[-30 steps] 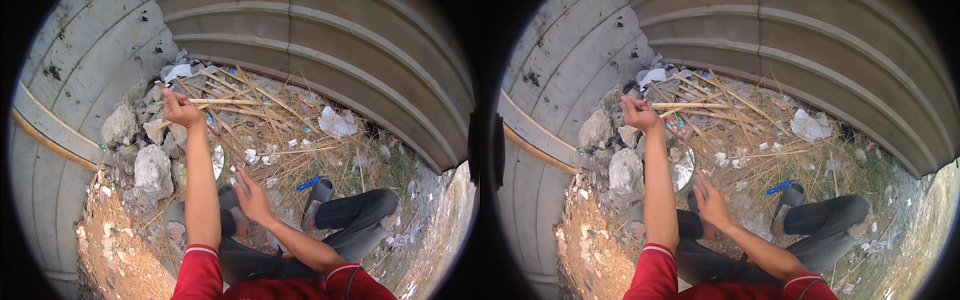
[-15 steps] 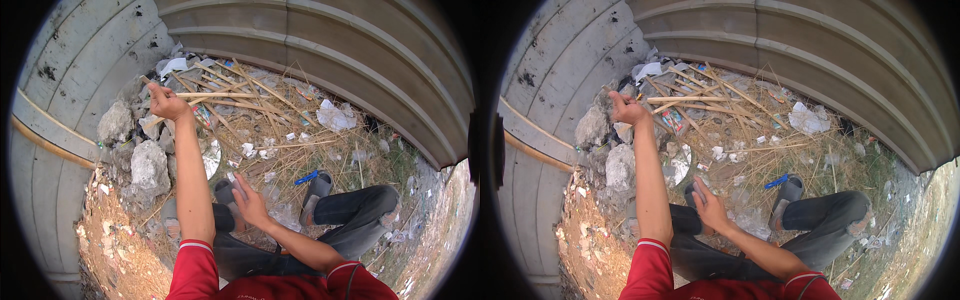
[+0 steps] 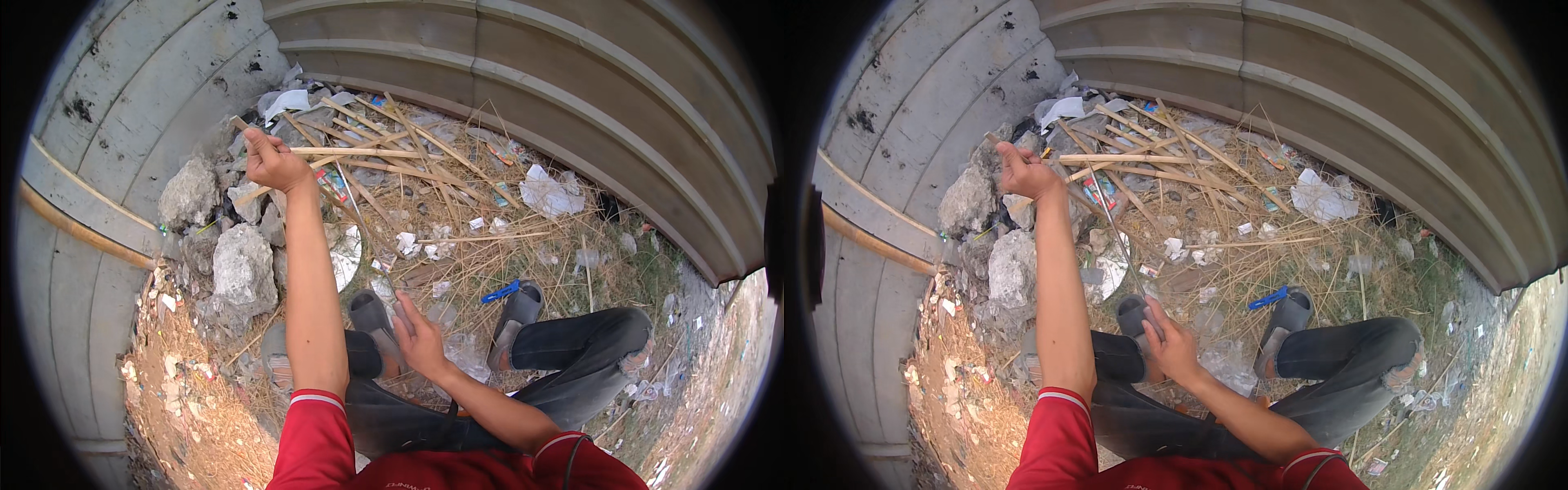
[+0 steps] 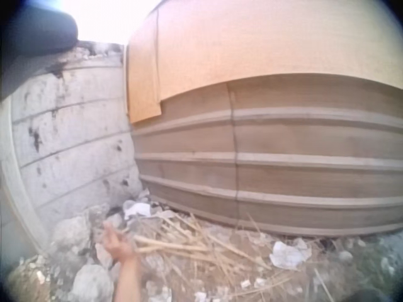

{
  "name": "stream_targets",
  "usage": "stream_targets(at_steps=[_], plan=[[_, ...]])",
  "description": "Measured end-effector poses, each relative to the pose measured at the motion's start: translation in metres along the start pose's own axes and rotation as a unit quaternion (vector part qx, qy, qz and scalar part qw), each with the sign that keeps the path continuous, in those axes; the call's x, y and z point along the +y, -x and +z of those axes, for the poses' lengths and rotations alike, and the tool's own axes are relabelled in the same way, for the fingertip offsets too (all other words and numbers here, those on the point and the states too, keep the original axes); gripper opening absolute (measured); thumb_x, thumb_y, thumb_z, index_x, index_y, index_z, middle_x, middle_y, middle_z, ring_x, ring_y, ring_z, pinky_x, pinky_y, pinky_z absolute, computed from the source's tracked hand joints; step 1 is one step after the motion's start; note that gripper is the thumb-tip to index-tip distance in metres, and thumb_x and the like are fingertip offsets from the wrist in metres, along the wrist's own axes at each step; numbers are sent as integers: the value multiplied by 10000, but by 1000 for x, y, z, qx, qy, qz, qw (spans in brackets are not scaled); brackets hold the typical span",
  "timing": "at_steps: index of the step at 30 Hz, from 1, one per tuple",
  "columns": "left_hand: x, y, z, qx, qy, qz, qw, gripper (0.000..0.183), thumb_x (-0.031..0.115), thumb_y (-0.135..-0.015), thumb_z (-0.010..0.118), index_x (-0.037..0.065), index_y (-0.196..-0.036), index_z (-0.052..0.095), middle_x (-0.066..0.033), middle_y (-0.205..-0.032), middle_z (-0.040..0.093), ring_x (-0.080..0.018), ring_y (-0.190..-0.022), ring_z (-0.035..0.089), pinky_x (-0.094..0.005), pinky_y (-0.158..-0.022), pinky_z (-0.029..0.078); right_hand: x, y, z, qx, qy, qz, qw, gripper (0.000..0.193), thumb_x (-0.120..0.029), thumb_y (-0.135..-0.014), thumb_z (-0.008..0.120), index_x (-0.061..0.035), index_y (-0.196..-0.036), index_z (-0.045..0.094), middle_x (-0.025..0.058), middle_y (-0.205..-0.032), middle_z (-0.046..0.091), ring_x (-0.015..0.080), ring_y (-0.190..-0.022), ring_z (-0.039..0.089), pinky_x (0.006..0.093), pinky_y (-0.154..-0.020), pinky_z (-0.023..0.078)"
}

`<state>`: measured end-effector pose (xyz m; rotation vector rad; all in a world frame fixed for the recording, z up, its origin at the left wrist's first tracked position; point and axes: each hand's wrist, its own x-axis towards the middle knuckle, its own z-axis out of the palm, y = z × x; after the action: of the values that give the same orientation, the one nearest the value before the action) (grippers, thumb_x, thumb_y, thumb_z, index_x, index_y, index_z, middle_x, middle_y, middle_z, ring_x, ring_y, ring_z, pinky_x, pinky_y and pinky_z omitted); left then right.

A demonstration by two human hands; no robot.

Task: The person sits on the ground inside a concrete structure and uses a knife to shave thin strips from bamboo sticks. They repeatedly hold the bamboo and scrape the blade along its length to remove the outer layer, creating fine shavings.

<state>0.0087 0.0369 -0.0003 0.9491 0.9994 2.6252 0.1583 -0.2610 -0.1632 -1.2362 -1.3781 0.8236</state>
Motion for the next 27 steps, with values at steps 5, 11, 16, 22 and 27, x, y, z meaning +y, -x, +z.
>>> stream_targets(at_steps=[5, 11, 16, 22, 27], plan=[[7, 13, 20, 2, 26, -25, 999, 578, 423, -1008, 603, 69, -565, 494, 37, -515, 395, -59, -463, 318, -242, -462, 220, 145, 72, 11, -15, 81, 204, 976, 517, -161, -1003, 578, -68, -1489, 429, 247, -1222, 671, 305, -1062, 700, 359, -868, 546], [9, 2, -4, 26, 17, -11, 999, 589, 441, -999, 615, 59, -565, 504, 35, -506, 401, -58, -460, 327, -244, -466, 224, 61, 47, -10, 2, -6, 254, 967, 516, -153, -1000, 576, -69, -1489, 432, 255, -1300, 629, 316, -1214, 624, 378, -974, 500], [7, 10, 1, 3, -13, 9, 1000, 594, 444, -1003, 606, 54, -565, 507, 39, -498, 398, -57, -459, 332, -250, -470, 224, 36, 34, -4, 23, -50, 124, 991, 523, -153, -994, 587, -79, -1490, 436, 262, -1317, 615, 327, -1240, 608, 382, -973, 502], [11, 21, 17, -63, 78, -43, 994, 554, 430, -1016, 570, 69, -603, 493, 34, -499, 375, -61, -429, 278, -248, -429, 180, 185, 64, -3, -18, 65, 261, 963, 535, -175, -979, 589, -88, -1488, 449, 227, -1305, 639, 287, -1039, 711, 370, -841, 558], [14, -3, -7, -270, 217, -187, 919, 571, 510, -1023, 434, 100, -625, 432, 4, -490, 312, -107, -412, 237, -270, -404, 213, 121, 33, -19, 45, 1, 209, 977, 541, -171, -981, 587, -47, -1486, 440, 213, -1280, 656, 233, -920, 714, 335, -804, 555]])
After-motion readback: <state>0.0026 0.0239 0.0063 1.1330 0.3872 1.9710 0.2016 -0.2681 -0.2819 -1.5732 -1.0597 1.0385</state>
